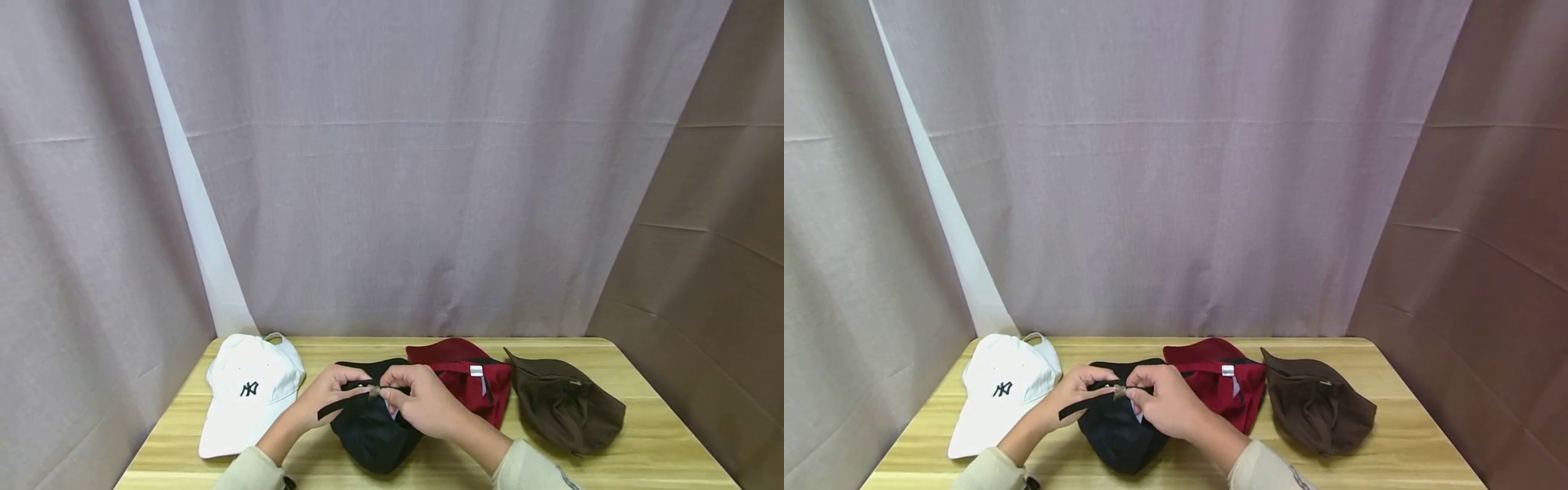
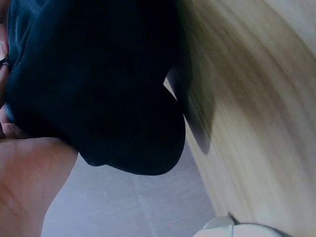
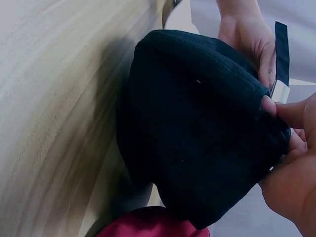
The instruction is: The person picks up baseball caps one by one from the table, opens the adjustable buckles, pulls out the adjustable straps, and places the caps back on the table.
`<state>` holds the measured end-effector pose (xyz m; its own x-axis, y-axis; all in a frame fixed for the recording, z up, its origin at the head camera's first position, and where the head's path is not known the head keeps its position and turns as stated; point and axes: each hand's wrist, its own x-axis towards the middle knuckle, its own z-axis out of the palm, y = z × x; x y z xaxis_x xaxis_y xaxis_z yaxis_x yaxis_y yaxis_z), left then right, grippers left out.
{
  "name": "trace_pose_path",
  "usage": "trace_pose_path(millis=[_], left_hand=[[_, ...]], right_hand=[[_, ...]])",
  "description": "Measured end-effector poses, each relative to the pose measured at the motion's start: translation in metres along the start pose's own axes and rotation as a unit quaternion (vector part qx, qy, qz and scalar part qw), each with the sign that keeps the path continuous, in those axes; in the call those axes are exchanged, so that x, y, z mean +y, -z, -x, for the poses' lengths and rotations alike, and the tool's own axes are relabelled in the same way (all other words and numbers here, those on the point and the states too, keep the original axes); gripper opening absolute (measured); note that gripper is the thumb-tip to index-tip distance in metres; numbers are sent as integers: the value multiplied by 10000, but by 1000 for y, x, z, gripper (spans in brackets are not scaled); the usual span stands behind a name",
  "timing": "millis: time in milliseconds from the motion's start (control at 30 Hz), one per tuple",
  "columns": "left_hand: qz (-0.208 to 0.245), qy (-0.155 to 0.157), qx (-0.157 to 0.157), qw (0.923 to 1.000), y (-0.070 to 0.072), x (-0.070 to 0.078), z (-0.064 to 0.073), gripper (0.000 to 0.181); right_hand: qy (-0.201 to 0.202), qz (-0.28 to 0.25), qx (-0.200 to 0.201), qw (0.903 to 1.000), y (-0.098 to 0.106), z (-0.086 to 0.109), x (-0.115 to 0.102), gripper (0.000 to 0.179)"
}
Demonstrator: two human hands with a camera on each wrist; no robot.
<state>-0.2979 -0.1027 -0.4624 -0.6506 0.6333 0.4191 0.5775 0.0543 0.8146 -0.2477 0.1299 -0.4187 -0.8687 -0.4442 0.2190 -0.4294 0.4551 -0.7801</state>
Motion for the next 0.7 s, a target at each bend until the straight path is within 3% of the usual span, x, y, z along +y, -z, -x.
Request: trace_pose_path(millis=[367,700], left_hand=[[292,-51,169,9994,-4,3,5,16],[315,-127,218,9992,-1,1,5,15]], right_hand=[[43,-508,149,9986,-2,-1,3,10],[-1,-590,122,9982,2,-2,7,15]])
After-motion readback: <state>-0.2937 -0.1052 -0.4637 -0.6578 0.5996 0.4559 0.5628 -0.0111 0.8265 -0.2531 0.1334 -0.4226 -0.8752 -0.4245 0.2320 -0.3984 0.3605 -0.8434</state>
